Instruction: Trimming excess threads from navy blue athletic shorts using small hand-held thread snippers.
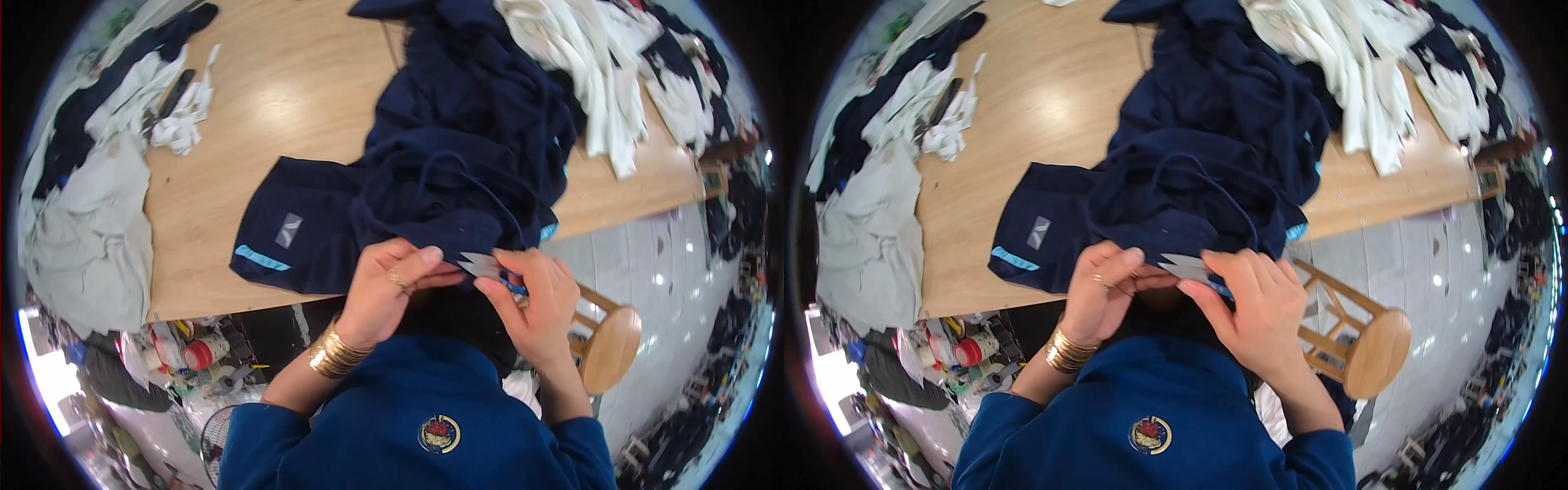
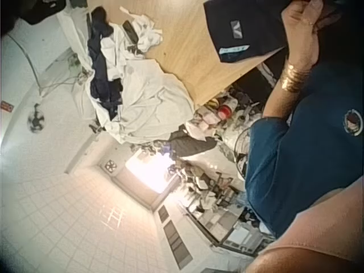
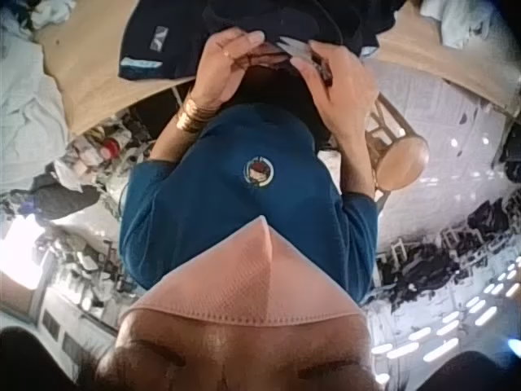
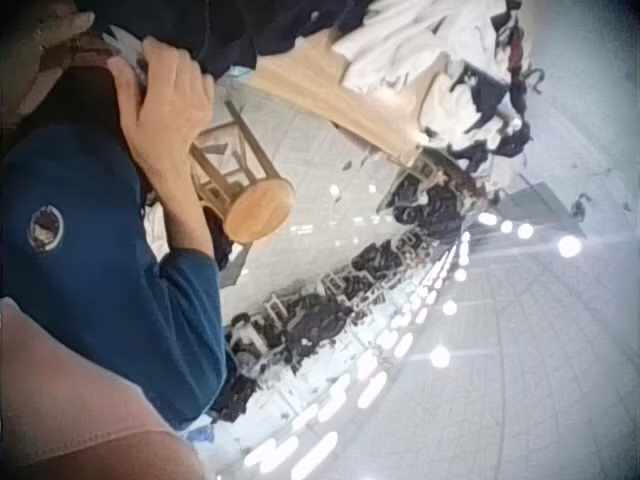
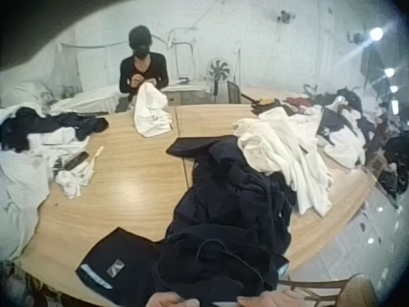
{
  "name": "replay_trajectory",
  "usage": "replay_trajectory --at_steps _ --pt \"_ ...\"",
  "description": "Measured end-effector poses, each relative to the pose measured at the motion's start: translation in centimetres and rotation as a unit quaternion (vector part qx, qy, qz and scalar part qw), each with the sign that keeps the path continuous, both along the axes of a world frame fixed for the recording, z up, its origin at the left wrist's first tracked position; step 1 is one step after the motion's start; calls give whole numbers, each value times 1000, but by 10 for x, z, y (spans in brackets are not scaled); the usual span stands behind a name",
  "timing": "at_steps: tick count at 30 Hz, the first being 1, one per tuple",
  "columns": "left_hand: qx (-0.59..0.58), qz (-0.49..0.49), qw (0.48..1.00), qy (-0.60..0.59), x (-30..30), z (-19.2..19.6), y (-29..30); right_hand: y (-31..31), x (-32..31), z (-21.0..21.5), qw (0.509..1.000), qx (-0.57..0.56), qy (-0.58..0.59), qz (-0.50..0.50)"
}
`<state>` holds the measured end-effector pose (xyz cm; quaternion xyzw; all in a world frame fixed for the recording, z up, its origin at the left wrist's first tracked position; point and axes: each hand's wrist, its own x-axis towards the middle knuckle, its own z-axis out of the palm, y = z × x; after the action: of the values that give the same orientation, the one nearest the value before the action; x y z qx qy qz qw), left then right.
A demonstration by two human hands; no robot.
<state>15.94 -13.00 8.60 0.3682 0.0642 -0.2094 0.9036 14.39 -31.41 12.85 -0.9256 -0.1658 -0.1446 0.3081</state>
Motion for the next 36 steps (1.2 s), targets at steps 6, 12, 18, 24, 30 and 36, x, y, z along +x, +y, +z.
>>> replay_trajectory --at_steps 6,12,18,24,30,36 --pt "18 -22 999 32 5 -4 -9 -10 -3 -21 971 200 113 -64" --pt "296 43 924 -237 -14 -25 -19 -7 6 -6 971 195 135 -12" --pt "69 153 973 -161 37 3 -5 16 41 12 969 212 74 105" --pt "181 79 841 -503 77 122 -4 22 73 41 907 404 83 80" --pt "302 1 791 -532 65 108 20 3 73 21 883 431 150 113" --pt "332 -20 825 -456 36 44 17 -31 68 -4 870 414 219 156"
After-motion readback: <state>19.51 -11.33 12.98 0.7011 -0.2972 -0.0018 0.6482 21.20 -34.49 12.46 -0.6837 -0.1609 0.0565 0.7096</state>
